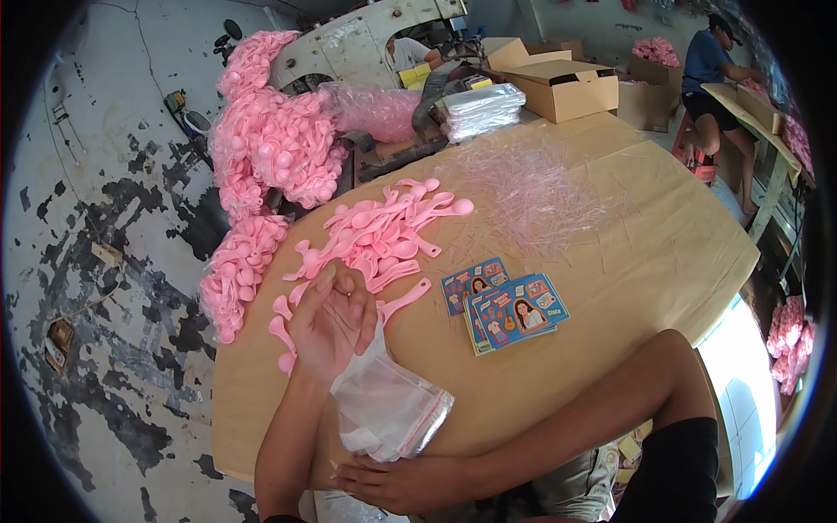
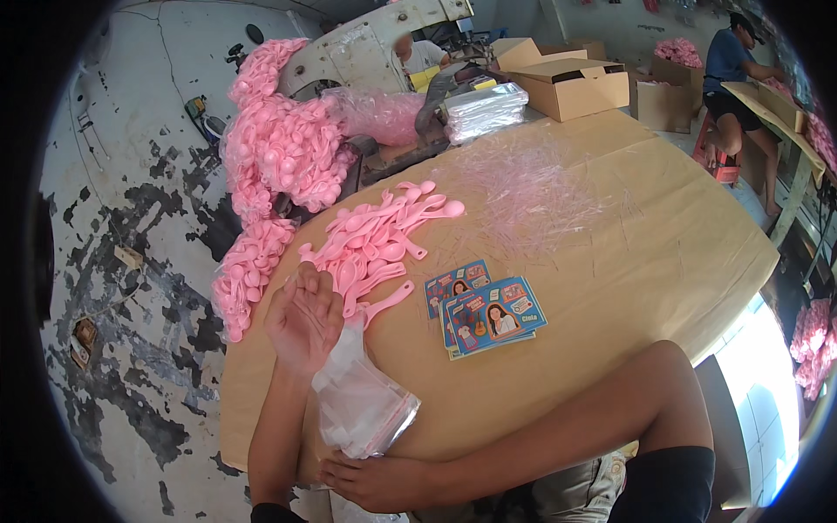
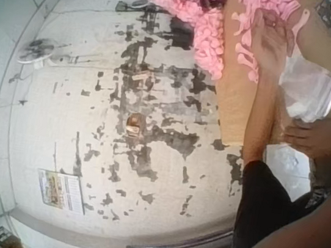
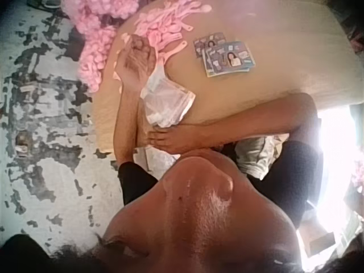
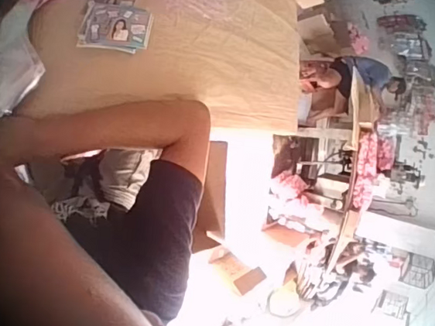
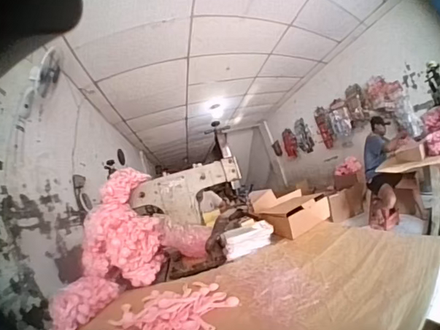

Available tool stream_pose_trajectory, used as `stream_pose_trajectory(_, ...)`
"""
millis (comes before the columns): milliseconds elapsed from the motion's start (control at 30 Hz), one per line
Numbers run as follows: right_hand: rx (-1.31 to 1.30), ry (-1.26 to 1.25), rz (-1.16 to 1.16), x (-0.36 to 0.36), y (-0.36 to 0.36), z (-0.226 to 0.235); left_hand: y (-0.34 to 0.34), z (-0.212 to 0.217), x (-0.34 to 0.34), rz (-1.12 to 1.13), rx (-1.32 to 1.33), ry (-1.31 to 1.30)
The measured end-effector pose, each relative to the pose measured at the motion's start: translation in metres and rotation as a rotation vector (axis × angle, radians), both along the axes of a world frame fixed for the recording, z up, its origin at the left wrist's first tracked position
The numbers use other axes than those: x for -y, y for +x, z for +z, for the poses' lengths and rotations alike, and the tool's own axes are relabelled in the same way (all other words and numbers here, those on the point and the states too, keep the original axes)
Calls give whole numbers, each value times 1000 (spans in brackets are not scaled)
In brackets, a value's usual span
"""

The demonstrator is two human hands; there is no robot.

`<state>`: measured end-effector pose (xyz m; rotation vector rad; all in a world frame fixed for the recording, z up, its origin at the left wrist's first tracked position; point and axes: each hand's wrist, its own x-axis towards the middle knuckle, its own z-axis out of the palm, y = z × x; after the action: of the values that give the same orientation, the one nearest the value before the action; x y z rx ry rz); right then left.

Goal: The person repeatedly picks up a small pink plastic object and a printed card, places them into a clear plastic bag, and sets the bag aside. This process is repeated continuously throughout the clip.

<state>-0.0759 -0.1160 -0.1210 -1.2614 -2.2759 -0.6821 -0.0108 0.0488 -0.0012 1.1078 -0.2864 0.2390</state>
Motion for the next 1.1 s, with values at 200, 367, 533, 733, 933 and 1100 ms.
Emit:
stream_pose_trajectory(200,-1,-3,45,2,4,6,0,-1,-6,-48,-9,-58)
stream_pose_trajectory(367,-22,-6,75,1,5,5,-3,4,-10,-100,1,-134)
stream_pose_trajectory(533,-55,-11,85,-1,2,-1,-4,8,-11,-216,11,-265)
stream_pose_trajectory(733,-46,-88,197,7,18,18,-6,7,-16,-331,84,-231)
stream_pose_trajectory(933,4,-46,193,12,24,23,-3,6,-15,-351,91,-246)
stream_pose_trajectory(1100,-97,-109,265,10,24,22,-1,5,-16,-369,115,-215)
